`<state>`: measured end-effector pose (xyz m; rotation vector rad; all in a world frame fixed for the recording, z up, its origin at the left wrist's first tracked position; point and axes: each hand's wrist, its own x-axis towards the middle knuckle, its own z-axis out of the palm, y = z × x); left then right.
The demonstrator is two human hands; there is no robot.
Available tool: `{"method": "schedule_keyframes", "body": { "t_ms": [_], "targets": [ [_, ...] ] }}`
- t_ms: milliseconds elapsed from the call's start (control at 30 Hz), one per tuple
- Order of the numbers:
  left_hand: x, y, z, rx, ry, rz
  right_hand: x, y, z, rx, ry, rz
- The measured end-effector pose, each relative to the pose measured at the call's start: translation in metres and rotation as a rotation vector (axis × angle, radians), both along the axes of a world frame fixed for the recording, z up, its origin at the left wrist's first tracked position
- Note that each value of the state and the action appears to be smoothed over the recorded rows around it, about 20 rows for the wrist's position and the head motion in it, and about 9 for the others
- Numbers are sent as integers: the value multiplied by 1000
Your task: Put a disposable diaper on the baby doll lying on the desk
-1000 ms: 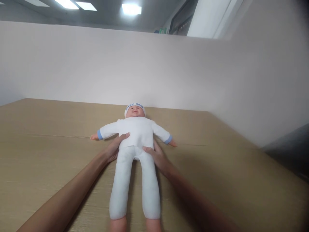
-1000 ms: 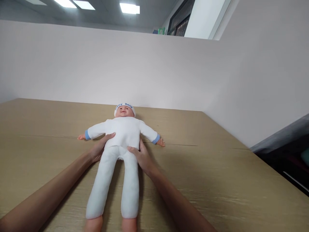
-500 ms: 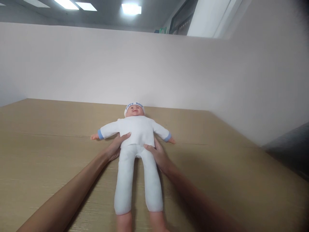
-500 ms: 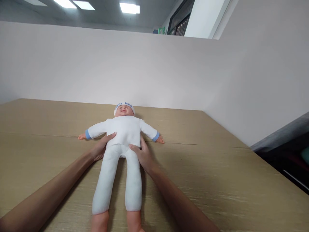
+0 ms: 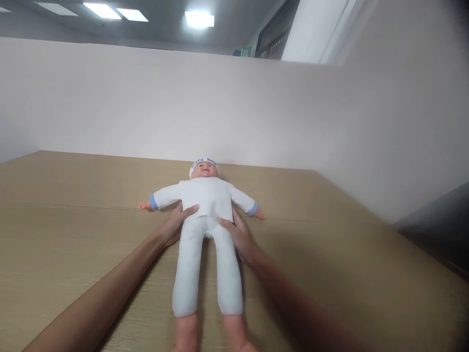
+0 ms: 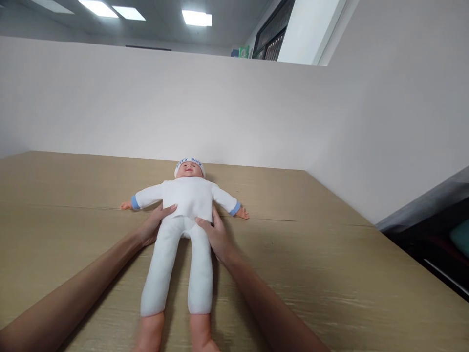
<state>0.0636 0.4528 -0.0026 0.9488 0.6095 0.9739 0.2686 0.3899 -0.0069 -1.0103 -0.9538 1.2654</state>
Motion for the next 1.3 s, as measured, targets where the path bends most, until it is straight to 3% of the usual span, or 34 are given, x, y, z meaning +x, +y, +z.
{"method": "schedule_keyframes", "body": {
  "t_ms": [867,1133,1300],
  "targets": [
    [3,-1,0,19,22,44,1,0,0,19,-15,14],
    [4,-2,-1,102,68,89,0,5,-8,52,10,28],
    [1,9,-16,232,38,18,1,8,-10,63,-24,45]
  ]
}}
